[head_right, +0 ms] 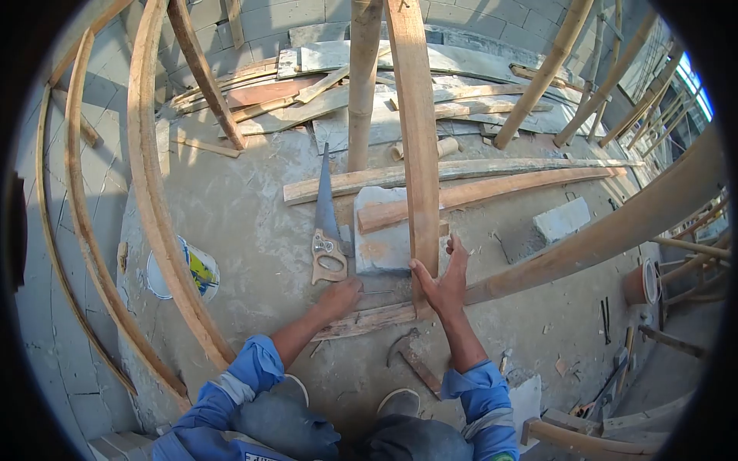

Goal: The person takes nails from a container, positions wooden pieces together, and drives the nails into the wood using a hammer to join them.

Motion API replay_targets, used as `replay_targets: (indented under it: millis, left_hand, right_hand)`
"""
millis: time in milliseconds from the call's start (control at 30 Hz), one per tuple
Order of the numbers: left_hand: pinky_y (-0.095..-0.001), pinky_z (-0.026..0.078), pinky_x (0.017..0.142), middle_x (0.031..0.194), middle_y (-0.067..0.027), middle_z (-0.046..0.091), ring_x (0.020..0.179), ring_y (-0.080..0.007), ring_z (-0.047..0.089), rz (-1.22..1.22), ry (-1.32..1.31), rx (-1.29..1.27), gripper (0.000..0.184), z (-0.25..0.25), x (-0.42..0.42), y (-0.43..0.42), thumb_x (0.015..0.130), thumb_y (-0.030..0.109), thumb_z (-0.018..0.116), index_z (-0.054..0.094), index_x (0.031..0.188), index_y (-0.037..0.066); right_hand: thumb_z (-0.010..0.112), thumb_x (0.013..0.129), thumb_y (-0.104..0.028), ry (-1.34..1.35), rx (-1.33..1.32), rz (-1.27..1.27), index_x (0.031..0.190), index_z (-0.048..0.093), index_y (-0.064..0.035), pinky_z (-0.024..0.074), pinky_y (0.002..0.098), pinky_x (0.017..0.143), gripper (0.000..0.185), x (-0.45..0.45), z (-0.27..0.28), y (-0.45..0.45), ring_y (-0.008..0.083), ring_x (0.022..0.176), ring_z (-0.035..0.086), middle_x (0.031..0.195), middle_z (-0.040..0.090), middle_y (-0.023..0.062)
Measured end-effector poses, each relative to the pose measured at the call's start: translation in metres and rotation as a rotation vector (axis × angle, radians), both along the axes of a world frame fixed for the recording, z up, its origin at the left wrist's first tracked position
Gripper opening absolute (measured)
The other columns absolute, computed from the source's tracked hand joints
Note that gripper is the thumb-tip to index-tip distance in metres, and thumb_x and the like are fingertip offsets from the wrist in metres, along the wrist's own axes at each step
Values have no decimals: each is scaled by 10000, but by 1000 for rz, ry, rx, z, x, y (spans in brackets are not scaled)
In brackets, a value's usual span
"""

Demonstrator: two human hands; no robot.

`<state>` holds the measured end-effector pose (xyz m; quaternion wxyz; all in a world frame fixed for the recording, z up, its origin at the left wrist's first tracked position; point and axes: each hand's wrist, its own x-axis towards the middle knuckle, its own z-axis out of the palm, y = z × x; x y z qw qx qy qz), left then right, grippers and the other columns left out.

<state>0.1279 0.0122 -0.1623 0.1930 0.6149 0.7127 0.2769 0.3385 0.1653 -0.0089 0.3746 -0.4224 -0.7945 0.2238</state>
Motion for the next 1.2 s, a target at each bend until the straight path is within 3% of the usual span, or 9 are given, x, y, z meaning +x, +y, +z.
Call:
replay_targets:
  millis: [133, 300, 400, 467, 600, 867, 1067, 1100, 1200]
  left_hand:
    - [-496, 543, 822, 1000, -184, 717, 958, -402, 693, 245, -217, -218, 216, 54, -4, -35, 934, 210, 660, 643, 1108, 84]
    - [-421, 569, 800, 965, -162, 737, 877, -323, 731, 226, -213, -83, 207, 40, -9, -76, 930, 199, 681, 730, 1085, 71]
    - [-352, 577, 778, 967, -137, 742, 843, -231, 737, 257, -427, -165, 218, 43, -6, -100, 922, 176, 720, 755, 1074, 23]
    - [-347, 574, 789, 996, -150, 738, 870, -237, 740, 278, -513, -101, 244, 34, -4, -112, 904, 168, 740, 755, 1106, 32]
    - [-339, 568, 805, 1019, -175, 730, 889, -236, 739, 324, -563, -25, 266, 30, 0, -121, 913, 155, 731, 746, 1131, 4]
    - [-296, 553, 799, 988, -98, 723, 839, -141, 688, 414, -626, 21, 244, 32, -12, -123, 956, 98, 672, 724, 1160, -24]
    - [-280, 535, 775, 953, -69, 715, 823, -125, 666, 484, -627, 192, 219, 48, -20, -122, 1018, 187, 657, 711, 1093, -12]
    - [-280, 537, 773, 961, -74, 716, 839, -129, 674, 475, -569, 213, 226, 52, -22, -120, 1031, 200, 650, 706, 1079, -13]
    - [-282, 545, 781, 993, -86, 717, 872, -140, 692, 534, -878, 91, 217, 62, -17, -114, 1039, 182, 635, 700, 1082, -20]
  right_hand:
    - [936, 731, -403, 10, -20, 1, 1422, 448, 43, 459, 455, 1029, 956, -29, -31, 19, 385, 1173, 562, 1272, 560, 248]
    - [883, 766, -258, 182, -21, -77, 1278, 541, 5, 481, 473, 945, 669, -43, -61, 30, 396, 1087, 597, 1152, 599, 212]
    - [860, 776, -213, 218, 14, -55, 1217, 558, -3, 487, 482, 897, 574, -46, -56, 24, 400, 1029, 604, 1100, 600, 210]
    - [859, 778, -209, 196, 16, -41, 1202, 558, -3, 486, 484, 878, 559, -48, -54, 23, 403, 1001, 601, 1075, 594, 212]
    - [859, 789, -224, 174, 45, 0, 1193, 552, 4, 485, 492, 866, 557, -60, -46, 26, 411, 988, 595, 1062, 592, 219]
    - [861, 825, -335, 31, -28, -21, 1325, 515, 27, 482, 474, 943, 708, -63, -34, 26, 408, 1096, 586, 1170, 584, 234]
    - [777, 941, -372, 42, -87, -144, 1505, 433, -4, 494, 416, 985, 756, 11, -46, -23, 275, 1182, 582, 1302, 575, 175]
    - [767, 945, -320, 46, -98, -170, 1432, 500, 9, 492, 439, 946, 646, 30, -55, -38, 289, 1134, 588, 1236, 578, 174]
    - [771, 940, -304, -93, -218, -195, 1357, 560, 16, 495, 433, 943, 567, 92, -93, -92, 312, 1109, 601, 1188, 597, 188]
